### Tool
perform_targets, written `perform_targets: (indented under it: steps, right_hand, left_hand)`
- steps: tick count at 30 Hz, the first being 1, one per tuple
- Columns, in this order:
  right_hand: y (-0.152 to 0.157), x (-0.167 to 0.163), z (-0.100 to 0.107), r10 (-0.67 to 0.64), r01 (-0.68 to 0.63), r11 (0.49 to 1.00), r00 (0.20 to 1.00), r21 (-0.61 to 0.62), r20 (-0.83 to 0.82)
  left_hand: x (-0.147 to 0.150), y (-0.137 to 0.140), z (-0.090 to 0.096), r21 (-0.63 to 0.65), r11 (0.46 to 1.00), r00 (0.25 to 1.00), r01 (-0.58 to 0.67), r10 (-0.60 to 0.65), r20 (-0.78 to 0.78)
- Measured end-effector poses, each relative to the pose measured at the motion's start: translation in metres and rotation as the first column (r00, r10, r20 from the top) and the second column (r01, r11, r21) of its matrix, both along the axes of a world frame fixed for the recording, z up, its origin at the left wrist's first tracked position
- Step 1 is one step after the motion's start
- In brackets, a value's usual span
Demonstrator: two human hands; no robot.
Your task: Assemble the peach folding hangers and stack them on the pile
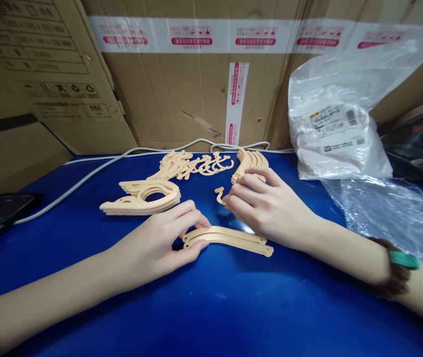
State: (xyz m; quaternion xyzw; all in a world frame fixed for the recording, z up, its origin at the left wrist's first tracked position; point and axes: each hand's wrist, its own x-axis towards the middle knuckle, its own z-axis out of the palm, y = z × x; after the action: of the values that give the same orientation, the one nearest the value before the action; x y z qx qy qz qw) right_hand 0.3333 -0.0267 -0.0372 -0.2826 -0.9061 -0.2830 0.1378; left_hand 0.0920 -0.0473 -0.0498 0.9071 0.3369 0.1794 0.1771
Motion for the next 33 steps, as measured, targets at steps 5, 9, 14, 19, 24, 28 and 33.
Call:
perform_targets:
  steps: [5,9,14,19,24,28,33]
  right_hand:
    - [-0.002,0.004,0.0,0.005,-0.023,0.982,0.995,-0.189,-0.098]
    - [0.0,0.009,0.001,-0.003,-0.047,0.936,0.99,-0.348,-0.143]
    - [0.001,0.014,0.001,-0.027,-0.047,0.899,0.986,-0.435,-0.162]
    - [0.0,0.016,0.003,-0.067,-0.026,0.862,0.984,-0.506,-0.164]
    - [0.0,0.018,0.004,-0.082,-0.013,0.855,0.984,-0.519,-0.16]
    - [-0.001,0.014,0.003,-0.084,-0.016,0.85,0.983,-0.527,-0.165]
    - [-0.001,0.013,0.002,-0.091,-0.018,0.867,0.977,-0.498,-0.194]
  left_hand:
    - [0.001,-0.001,0.001,0.003,1.0,1.0,-0.018,0.018,-0.013]
    - [0.0,-0.006,0.003,-0.013,0.999,0.999,-0.04,0.04,-0.014]
    - [0.001,-0.008,0.004,-0.028,0.999,0.999,-0.038,0.037,-0.023]
    - [0.002,-0.006,0.004,-0.025,0.999,0.999,-0.028,0.027,-0.031]
    - [0.002,-0.005,0.002,-0.024,1.0,0.999,-0.02,0.019,-0.04]
    - [0.002,-0.003,0.0,0.007,1.0,1.0,0.005,-0.005,-0.013]
    - [0.001,0.0,-0.001,0.042,0.999,0.999,0.025,-0.026,0.019]
